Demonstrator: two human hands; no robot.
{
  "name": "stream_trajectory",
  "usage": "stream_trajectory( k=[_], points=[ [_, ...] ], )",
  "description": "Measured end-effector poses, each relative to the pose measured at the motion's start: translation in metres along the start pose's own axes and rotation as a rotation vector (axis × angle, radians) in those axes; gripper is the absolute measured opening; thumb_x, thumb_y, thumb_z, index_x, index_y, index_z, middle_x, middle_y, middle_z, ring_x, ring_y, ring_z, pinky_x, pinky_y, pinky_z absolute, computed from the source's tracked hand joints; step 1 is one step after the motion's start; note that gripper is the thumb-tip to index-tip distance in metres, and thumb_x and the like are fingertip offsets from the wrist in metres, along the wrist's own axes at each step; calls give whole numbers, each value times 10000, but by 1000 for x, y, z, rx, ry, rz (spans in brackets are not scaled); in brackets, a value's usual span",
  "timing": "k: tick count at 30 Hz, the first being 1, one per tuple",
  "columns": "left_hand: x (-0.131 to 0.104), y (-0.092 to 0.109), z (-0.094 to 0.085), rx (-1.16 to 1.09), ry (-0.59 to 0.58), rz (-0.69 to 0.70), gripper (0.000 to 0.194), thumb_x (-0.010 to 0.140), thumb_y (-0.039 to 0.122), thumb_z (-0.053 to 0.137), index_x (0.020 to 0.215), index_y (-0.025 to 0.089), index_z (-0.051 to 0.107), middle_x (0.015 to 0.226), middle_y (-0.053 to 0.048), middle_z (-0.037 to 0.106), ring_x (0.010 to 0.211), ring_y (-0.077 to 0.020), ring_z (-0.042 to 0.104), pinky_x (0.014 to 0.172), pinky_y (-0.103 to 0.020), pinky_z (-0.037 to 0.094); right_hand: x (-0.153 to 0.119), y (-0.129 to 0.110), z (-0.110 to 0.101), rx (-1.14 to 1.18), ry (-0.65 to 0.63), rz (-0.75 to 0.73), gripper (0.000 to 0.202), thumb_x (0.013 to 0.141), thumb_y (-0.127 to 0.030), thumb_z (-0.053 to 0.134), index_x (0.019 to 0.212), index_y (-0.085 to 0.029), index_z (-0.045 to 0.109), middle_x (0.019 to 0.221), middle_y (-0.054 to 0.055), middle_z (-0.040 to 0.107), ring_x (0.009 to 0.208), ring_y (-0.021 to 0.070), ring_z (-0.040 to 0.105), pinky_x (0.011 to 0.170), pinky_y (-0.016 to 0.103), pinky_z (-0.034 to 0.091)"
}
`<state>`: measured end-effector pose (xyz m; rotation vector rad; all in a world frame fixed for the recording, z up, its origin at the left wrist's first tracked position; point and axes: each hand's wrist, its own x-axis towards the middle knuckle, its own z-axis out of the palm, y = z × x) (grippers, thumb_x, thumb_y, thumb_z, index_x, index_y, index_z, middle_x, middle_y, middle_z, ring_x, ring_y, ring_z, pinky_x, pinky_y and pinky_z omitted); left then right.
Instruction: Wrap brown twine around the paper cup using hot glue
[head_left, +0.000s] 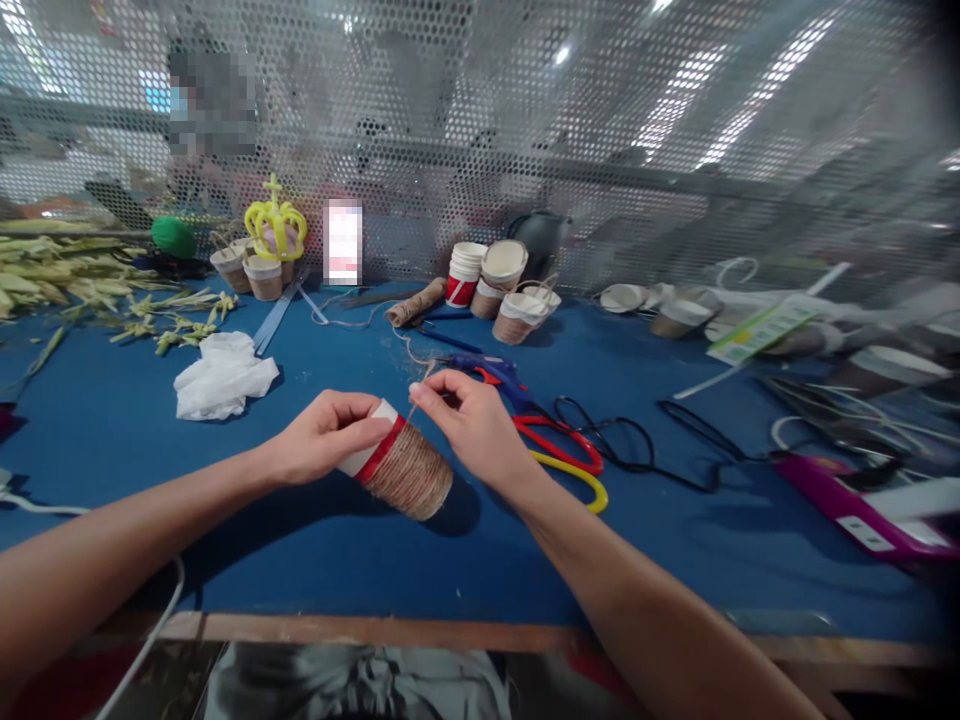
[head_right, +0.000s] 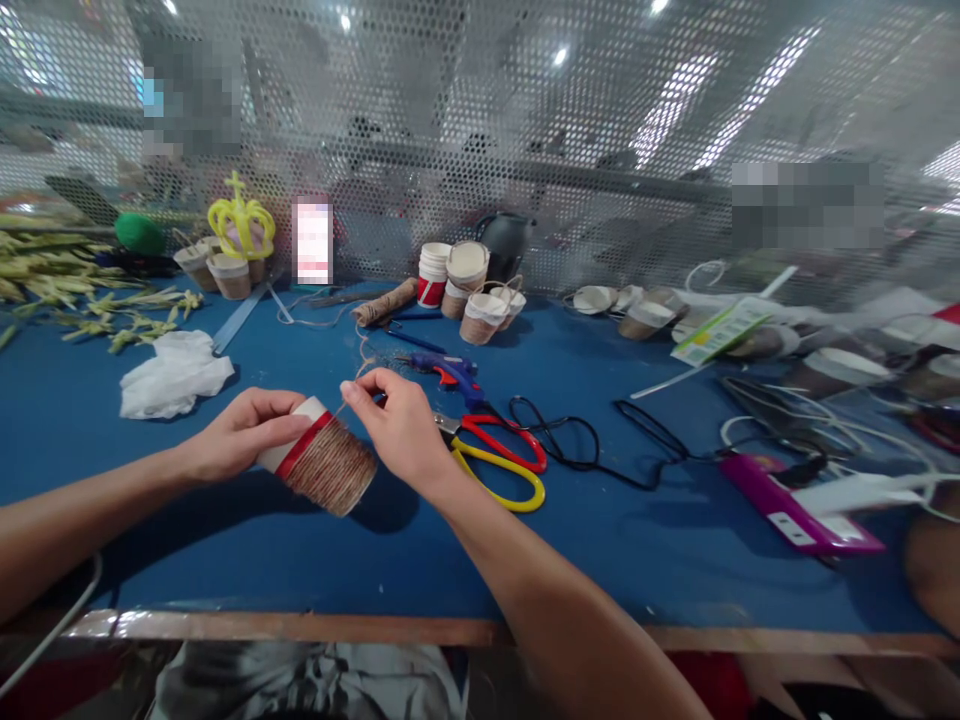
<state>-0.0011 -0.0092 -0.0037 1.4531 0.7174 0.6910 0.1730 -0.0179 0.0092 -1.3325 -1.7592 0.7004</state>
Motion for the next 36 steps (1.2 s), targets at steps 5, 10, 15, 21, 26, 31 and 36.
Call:
stream_trajectory(
  k=[5,10,15,21,26,31,36],
  points=[
    [-1,1,0,14,12,14,247,731,355,533,663,118,554,553,21,494,461,-56,402,416,-153,311,0,0,1,12,-16,-16,206,783,-336,498,688,-159,544,630,7,542,579,120,467,575,257,383],
    [-3,2,0,20,29,14,244,708,360,551,649,123,560,539,24,492,453,-59,398,412,-159,312,0,0,1,6,-40,-25,208,783,-336,493,671,-164,532,619,-3,532,558,112,452,560,251,373],
    [-3,4,0,28,26,17,243,702,357,552,641,122,560,530,23,482,448,-59,386,404,-159,305,0,-1,1,34,-69,-17,206,776,-325,501,653,-161,523,617,-8,526,548,103,441,547,243,362],
    [-5,6,1,43,16,35,233,704,347,549,654,120,570,539,17,483,460,-62,386,408,-157,306,-2,-3,2,72,-117,32,220,774,-337,499,642,-161,512,600,-19,502,509,89,399,501,232,337],
    [-6,5,1,59,24,41,247,700,363,554,642,123,566,537,17,479,459,-64,382,406,-160,305,-1,-2,3,102,-141,56,226,766,-349,503,640,-162,510,591,-23,490,509,89,392,495,231,334],
    [-5,5,0,46,8,73,240,715,346,550,633,121,561,535,27,474,461,-56,377,414,-156,301,-2,-1,4,147,-165,70,228,763,-337,511,623,-157,503,588,-27,475,525,86,401,506,227,331],
    [0,4,1,-4,59,39,236,714,338,552,627,119,555,530,32,478,454,-52,389,415,-157,297,1,6,6,114,-157,118,294,780,-399,483,627,-150,523,597,-6,508,540,98,435,521,239,345]
  ],
)
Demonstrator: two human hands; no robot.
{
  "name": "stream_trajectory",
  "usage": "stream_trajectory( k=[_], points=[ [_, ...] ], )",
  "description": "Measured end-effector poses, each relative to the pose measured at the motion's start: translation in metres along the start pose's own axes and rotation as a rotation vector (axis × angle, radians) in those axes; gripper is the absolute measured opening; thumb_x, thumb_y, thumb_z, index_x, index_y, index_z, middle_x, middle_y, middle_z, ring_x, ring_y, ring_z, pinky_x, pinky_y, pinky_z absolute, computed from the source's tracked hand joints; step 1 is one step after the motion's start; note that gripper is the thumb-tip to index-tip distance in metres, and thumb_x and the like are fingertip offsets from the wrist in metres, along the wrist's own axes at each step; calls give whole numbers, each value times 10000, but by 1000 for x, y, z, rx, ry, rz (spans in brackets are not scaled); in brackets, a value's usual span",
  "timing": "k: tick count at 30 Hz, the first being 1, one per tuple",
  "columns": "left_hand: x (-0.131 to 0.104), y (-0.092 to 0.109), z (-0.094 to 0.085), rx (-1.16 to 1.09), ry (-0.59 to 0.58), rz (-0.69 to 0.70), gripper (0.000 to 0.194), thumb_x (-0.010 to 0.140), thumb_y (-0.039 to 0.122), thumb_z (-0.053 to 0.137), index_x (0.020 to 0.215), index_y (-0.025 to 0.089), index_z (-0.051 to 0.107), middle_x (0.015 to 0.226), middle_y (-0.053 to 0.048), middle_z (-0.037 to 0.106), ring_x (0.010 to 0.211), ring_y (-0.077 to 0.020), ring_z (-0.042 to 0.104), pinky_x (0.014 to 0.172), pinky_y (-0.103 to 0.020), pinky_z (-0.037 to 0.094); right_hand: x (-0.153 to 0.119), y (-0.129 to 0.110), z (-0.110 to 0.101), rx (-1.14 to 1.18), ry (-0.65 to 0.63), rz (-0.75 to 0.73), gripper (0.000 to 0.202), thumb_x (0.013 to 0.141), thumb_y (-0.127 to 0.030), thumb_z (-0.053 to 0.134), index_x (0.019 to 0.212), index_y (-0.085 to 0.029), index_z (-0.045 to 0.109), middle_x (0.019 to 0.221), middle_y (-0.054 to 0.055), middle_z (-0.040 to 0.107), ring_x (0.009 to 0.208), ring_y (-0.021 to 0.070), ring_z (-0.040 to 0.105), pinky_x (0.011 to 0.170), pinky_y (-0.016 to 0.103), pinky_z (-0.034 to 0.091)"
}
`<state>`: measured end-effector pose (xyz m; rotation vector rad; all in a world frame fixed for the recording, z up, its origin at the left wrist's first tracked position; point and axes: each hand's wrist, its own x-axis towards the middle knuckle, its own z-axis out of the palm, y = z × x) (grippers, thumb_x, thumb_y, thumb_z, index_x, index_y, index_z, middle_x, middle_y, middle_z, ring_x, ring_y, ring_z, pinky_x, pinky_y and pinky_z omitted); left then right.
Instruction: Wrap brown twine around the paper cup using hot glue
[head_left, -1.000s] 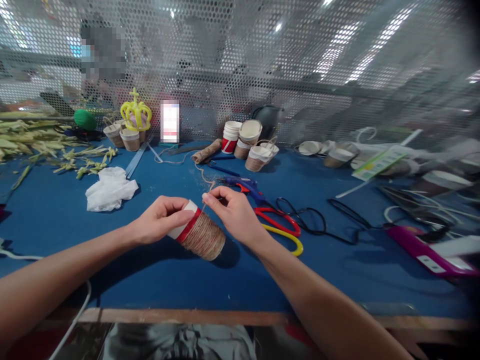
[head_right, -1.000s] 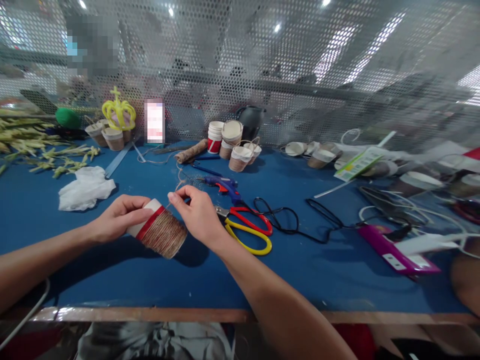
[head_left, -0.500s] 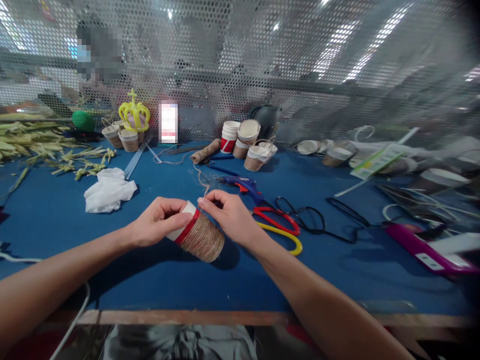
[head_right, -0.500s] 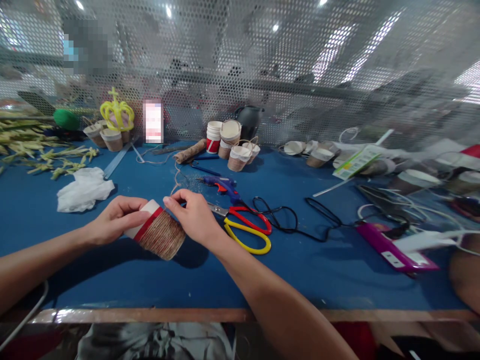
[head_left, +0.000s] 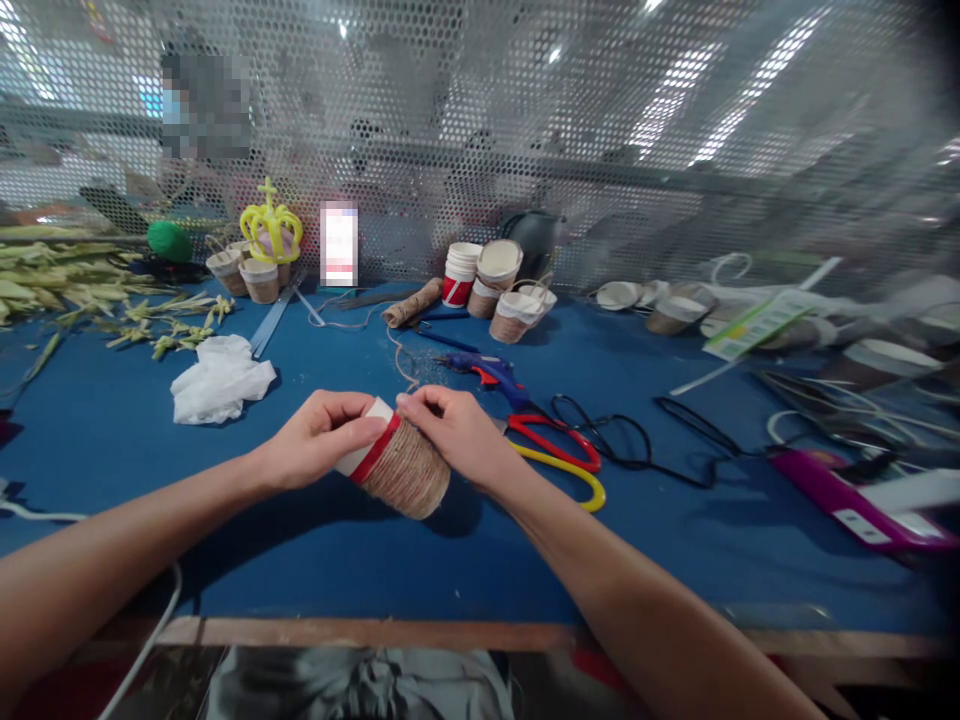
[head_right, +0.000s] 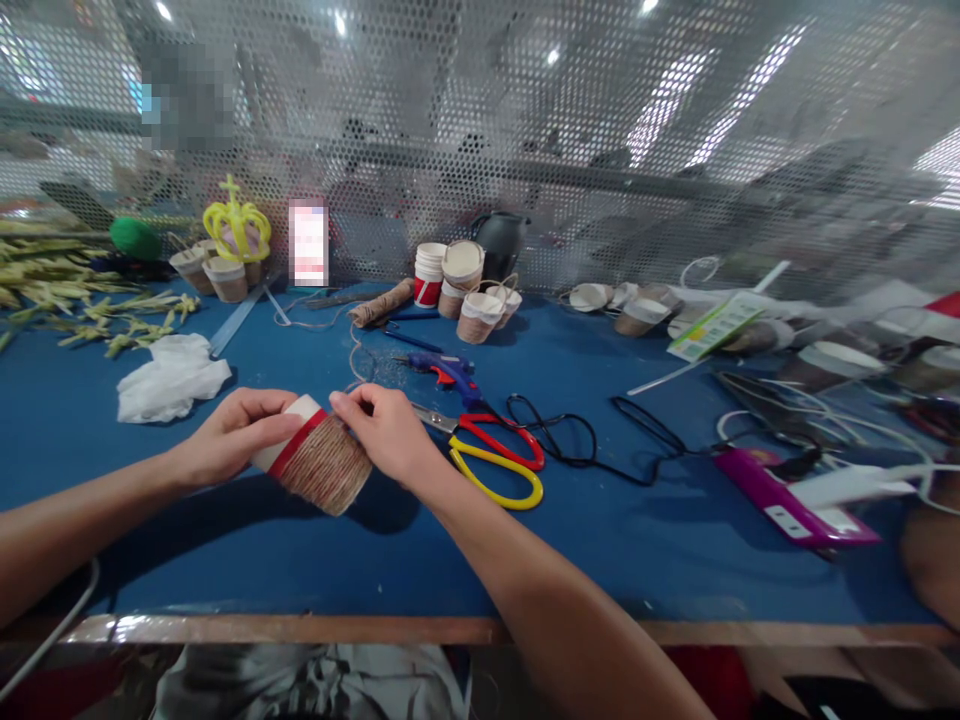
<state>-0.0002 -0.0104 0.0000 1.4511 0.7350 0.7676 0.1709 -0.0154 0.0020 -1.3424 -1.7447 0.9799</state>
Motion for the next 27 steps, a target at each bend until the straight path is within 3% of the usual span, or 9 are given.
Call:
stream_trajectory(
  k=[4,7,12,18,27],
  points=[
    [8,-1,0,-113,225,-19,217,702,323,569,629,120,542,535,37,487,456,-48,402,425,-155,303,3,3,-3,70,-5,58,446,823,-505,343,738,-135,577,727,63,597,663,147,539,609,284,408],
    [12,-3,-1,-151,324,-11,225,710,321,573,616,122,527,524,44,477,443,-43,384,423,-156,297,2,1,-4,78,-53,13,433,811,-512,379,862,-139,592,868,86,627,797,176,563,701,308,423],
    [14,-4,-5,-164,286,25,254,724,342,556,598,125,512,516,48,463,445,-48,377,432,-170,290,-1,1,-4,67,-161,17,451,758,-496,500,1041,-148,542,955,86,627,830,186,577,709,316,445],
    [14,-4,-12,-104,158,135,91,673,201,586,719,126,562,647,23,563,589,-79,487,588,-198,379,1,1,-6,-18,-35,21,479,765,-494,490,1066,-123,530,975,95,619,850,191,573,749,336,442],
    [13,2,-9,-34,183,66,156,591,164,588,737,117,562,680,13,582,625,-103,517,626,-235,409,0,-1,-4,-112,11,16,484,762,-477,500,1081,-114,522,1012,121,612,878,209,581,776,366,441]
  ],
)
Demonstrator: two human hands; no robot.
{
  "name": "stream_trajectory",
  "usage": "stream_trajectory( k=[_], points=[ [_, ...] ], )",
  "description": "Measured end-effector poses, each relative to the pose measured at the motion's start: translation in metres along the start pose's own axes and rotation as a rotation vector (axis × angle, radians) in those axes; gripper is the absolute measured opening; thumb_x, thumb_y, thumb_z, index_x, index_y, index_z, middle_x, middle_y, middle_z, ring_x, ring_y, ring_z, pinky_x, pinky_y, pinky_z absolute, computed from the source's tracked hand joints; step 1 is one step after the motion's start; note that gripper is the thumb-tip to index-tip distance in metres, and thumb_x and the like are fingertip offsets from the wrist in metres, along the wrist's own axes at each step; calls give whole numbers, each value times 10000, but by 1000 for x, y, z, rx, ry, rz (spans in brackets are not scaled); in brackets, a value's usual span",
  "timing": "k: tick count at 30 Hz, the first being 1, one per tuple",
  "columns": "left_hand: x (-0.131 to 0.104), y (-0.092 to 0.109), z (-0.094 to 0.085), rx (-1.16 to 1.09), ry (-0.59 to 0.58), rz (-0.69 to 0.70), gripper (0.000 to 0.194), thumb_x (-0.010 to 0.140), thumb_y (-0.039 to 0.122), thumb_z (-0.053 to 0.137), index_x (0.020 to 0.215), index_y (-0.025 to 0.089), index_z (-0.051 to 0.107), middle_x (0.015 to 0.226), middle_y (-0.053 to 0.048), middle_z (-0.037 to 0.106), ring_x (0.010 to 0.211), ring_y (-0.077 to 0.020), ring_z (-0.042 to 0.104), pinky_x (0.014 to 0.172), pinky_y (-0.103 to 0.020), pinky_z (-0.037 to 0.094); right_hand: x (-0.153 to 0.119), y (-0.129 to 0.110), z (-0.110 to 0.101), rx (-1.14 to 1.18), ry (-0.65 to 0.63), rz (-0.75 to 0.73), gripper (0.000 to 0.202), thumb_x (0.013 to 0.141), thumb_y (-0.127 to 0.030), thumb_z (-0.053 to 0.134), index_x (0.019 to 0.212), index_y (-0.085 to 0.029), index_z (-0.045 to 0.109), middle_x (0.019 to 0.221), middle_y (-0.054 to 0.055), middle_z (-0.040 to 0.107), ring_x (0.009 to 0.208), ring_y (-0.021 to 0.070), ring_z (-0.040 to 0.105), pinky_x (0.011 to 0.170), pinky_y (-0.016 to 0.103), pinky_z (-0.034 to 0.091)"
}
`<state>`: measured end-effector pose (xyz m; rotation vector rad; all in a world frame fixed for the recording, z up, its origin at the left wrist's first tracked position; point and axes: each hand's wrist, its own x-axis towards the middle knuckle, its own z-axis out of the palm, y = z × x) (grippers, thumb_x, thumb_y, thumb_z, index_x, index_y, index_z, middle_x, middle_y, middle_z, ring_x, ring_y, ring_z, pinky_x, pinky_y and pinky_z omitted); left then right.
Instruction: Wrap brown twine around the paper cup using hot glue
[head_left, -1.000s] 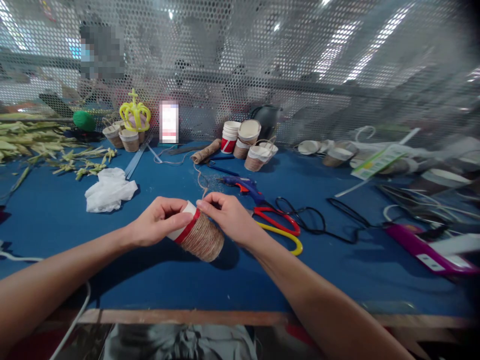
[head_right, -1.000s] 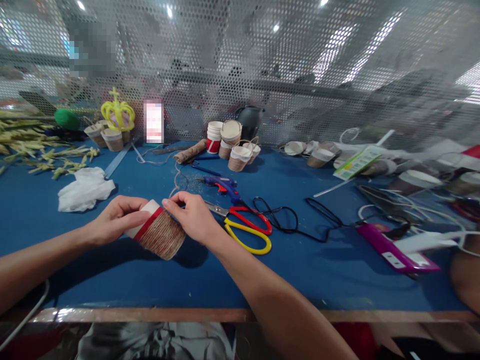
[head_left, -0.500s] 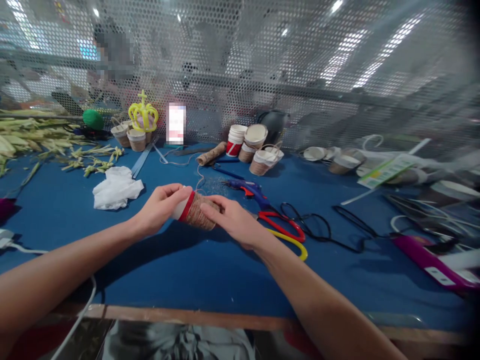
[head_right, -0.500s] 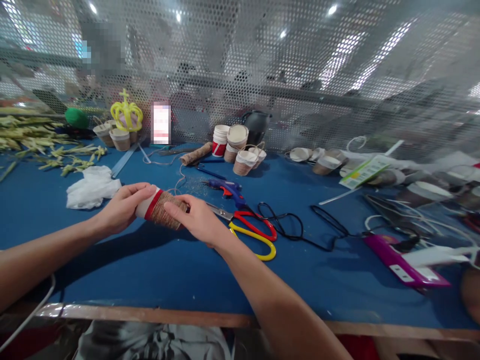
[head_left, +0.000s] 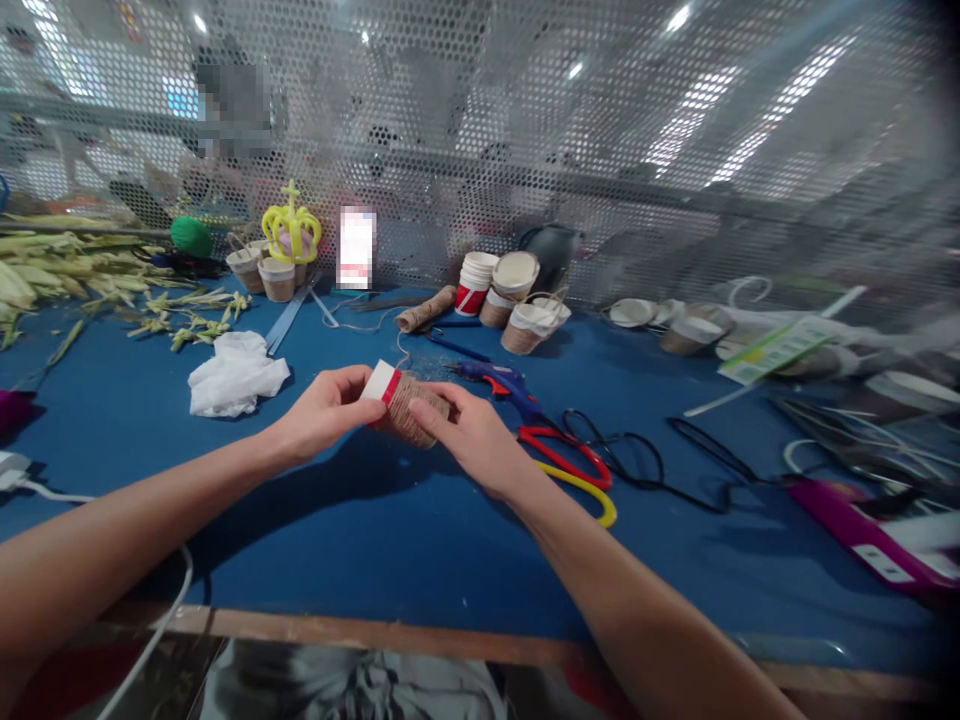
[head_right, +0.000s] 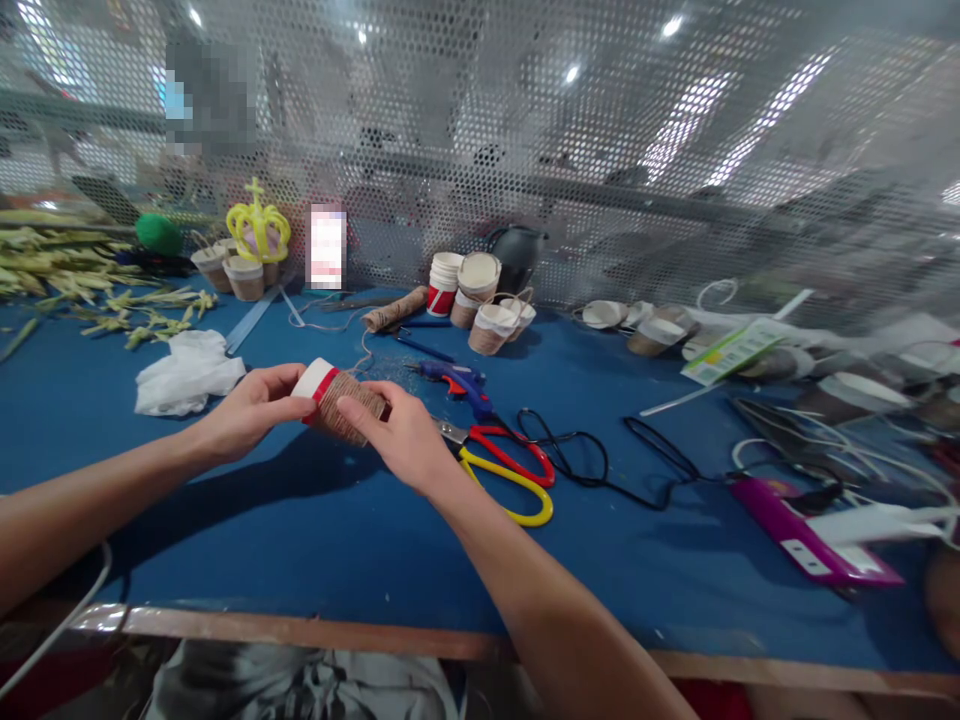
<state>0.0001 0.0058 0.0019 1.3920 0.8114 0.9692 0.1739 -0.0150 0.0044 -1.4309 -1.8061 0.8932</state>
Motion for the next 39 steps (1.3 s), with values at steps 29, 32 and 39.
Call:
stream_trajectory(
  k=[29,32,39],
  points=[
    [1,-6,-7,28,-128,33,259,653,185,573,901,114,599,820,-30,652,768,-158,569,727,-271,429,-2,-1,2,-71,84,-83,439,736,-423,552,1055,-125,510,1000,102,602,884,196,569,784,348,442],
    [4,-3,-11,-51,-180,25,295,653,174,606,944,121,599,860,-33,649,772,-145,562,713,-244,420,-3,1,4,-154,173,-210,468,699,-405,603,1070,-144,489,1037,96,571,940,210,540,826,368,426],
    [4,5,-8,-292,-137,-180,221,695,292,611,813,109,648,710,-29,646,634,-111,547,597,-205,403,-9,1,13,-433,191,-521,532,717,-314,603,1188,-174,399,1090,129,468,1047,257,450,886,442,393]
  ],
)
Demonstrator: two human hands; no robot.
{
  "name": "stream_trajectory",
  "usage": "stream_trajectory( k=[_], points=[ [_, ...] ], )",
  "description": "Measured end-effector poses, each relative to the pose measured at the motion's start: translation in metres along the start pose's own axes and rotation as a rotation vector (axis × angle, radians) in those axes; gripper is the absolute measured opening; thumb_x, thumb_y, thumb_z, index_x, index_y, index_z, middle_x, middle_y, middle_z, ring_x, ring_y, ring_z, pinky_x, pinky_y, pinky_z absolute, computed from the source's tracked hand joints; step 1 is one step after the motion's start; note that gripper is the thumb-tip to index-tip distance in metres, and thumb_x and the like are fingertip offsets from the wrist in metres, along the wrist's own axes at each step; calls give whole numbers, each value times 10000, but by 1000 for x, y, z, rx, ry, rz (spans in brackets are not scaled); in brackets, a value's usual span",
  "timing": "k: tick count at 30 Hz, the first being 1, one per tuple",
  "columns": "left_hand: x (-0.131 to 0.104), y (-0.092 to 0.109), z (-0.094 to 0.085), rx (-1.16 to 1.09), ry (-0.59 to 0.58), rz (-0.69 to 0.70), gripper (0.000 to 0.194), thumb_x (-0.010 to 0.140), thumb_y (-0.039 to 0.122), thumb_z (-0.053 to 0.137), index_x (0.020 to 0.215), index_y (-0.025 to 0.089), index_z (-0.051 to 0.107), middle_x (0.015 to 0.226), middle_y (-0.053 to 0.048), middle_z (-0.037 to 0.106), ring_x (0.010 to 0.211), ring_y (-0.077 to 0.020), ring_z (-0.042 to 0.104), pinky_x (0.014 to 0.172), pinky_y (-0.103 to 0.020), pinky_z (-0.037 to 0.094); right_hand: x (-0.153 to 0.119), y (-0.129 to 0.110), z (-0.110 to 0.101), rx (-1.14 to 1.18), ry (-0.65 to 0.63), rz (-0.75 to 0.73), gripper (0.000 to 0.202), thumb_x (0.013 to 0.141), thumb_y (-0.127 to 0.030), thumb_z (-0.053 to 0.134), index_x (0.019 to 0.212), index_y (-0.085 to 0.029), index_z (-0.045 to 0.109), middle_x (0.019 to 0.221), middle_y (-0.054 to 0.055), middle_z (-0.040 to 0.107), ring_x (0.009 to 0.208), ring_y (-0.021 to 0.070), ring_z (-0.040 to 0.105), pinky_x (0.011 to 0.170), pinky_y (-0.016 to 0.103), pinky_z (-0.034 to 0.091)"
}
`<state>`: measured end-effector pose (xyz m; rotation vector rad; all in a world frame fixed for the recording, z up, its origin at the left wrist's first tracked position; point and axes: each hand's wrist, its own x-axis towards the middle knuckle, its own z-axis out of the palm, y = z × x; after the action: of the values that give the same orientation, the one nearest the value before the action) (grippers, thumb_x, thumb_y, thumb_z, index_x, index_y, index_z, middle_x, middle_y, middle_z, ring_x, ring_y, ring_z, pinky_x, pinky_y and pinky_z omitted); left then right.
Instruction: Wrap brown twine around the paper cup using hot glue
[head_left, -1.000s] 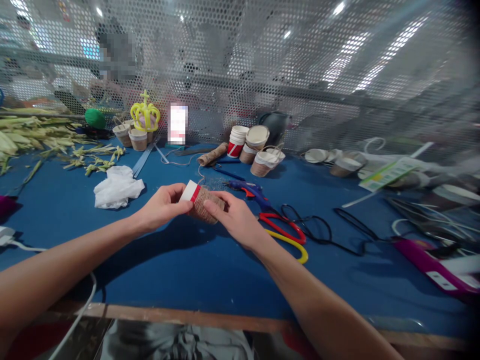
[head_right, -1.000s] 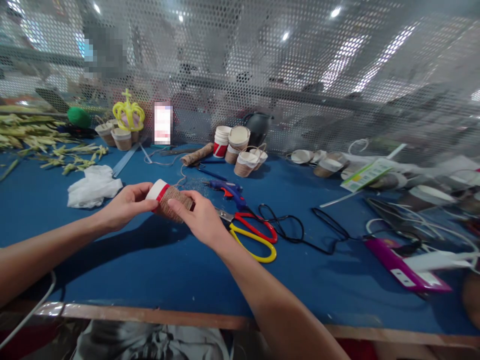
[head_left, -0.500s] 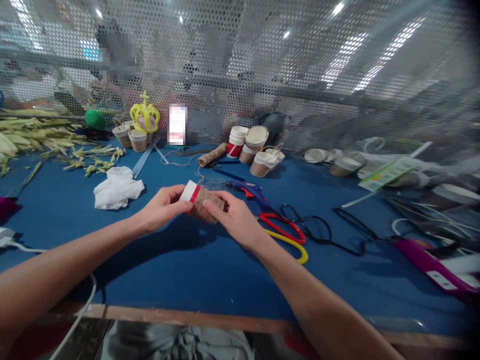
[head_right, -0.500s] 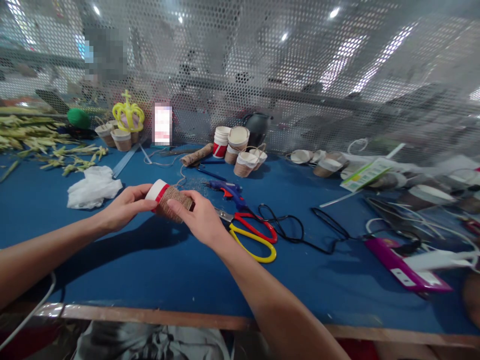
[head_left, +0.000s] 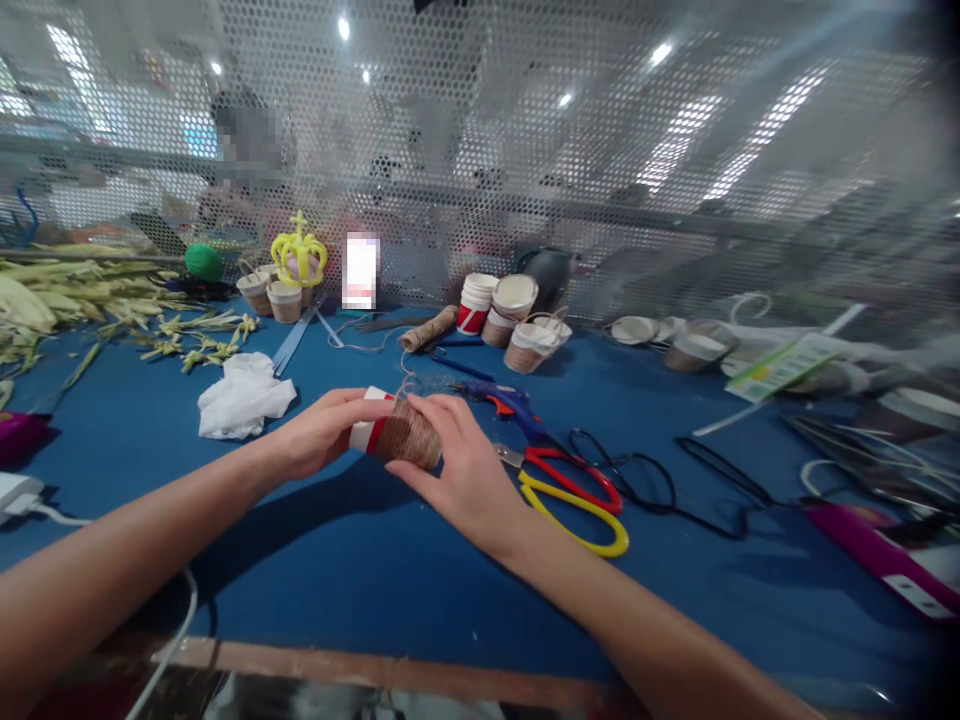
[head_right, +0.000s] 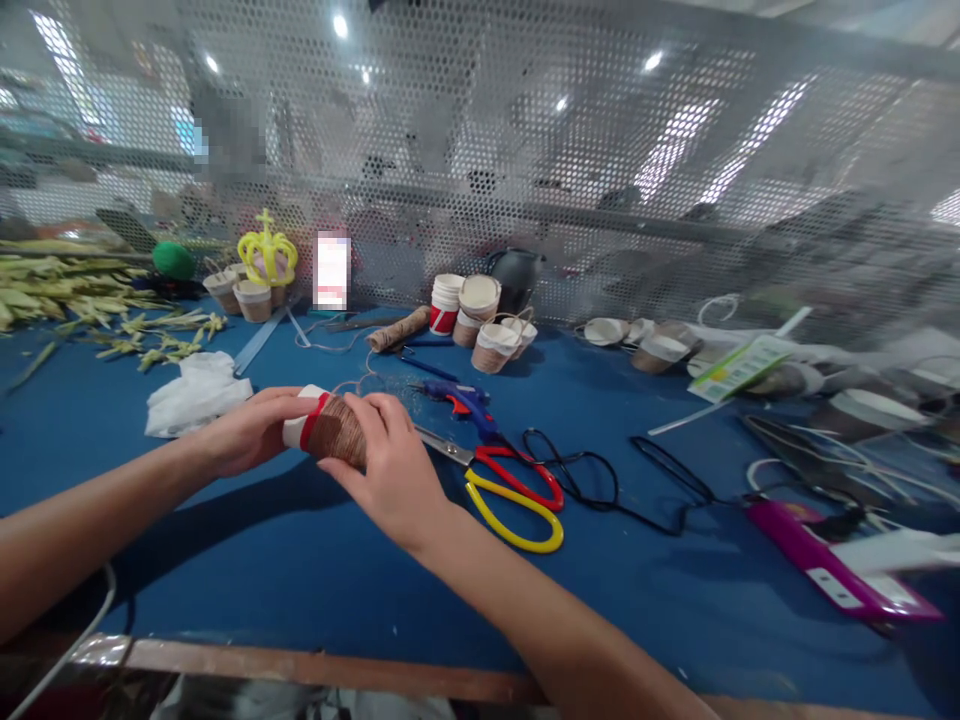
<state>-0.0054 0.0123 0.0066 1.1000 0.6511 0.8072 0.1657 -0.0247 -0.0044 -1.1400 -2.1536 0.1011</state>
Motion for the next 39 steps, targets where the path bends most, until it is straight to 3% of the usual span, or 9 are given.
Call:
stream_trajectory(
  k=[6,10,15,18,23,30,33,35,39],
  points=[
    [2,-3,8,-36,46,-109,271,675,374,638,714,105,634,643,-19,609,575,-101,517,546,-204,373,-12,-3,3,-220,-14,-122,509,747,-298,569,1203,-130,419,1038,151,465,971,277,443,832,446,415],
    [4,-9,10,46,70,-120,302,683,385,626,735,87,632,617,-15,582,558,-96,489,544,-210,347,-17,0,1,-119,-31,-135,559,726,-424,575,1171,-111,449,1049,158,473,987,277,442,858,441,396],
    [-1,-16,13,214,75,41,407,743,480,509,664,94,612,565,15,540,531,-84,430,539,-204,316,-5,2,-10,263,-55,120,369,861,-424,343,1038,-150,515,1024,106,551,981,190,502,866,343,399],
    [-4,-19,14,335,44,52,455,758,514,452,640,98,593,540,22,503,519,-84,395,529,-207,306,8,-2,-12,387,-85,239,414,883,-442,252,939,-176,564,975,73,596,957,167,531,874,325,387],
    [-4,-23,12,451,-27,61,416,732,492,494,596,102,550,521,35,418,498,-71,340,488,-201,277,24,-6,-17,601,-155,322,505,863,-510,231,933,-160,588,977,74,629,938,159,562,856,321,412],
    [7,-13,13,575,5,21,379,714,409,503,471,119,468,465,47,362,460,-60,298,447,-197,239,17,18,-50,517,32,433,360,819,-463,412,905,-158,581,906,73,644,840,165,602,779,329,469],
    [14,-8,18,576,25,-25,325,693,379,519,513,109,527,467,46,398,465,-66,326,460,-196,260,5,21,-46,424,-128,461,324,758,-395,534,970,-151,564,962,89,634,874,185,597,786,344,468],
    [17,-8,20,523,61,-57,311,689,374,521,548,100,562,470,43,430,463,-69,344,468,-198,277,-2,19,-37,367,-257,467,438,703,-358,604,1070,-136,520,1067,118,591,932,204,575,788,355,467],
    [17,-13,18,368,119,-96,291,681,366,541,629,89,616,512,23,522,477,-80,412,496,-202,323,-9,15,-19,302,-329,406,466,694,-282,611,1115,-125,487,1101,125,563,980,215,542,797,373,459]
  ],
)
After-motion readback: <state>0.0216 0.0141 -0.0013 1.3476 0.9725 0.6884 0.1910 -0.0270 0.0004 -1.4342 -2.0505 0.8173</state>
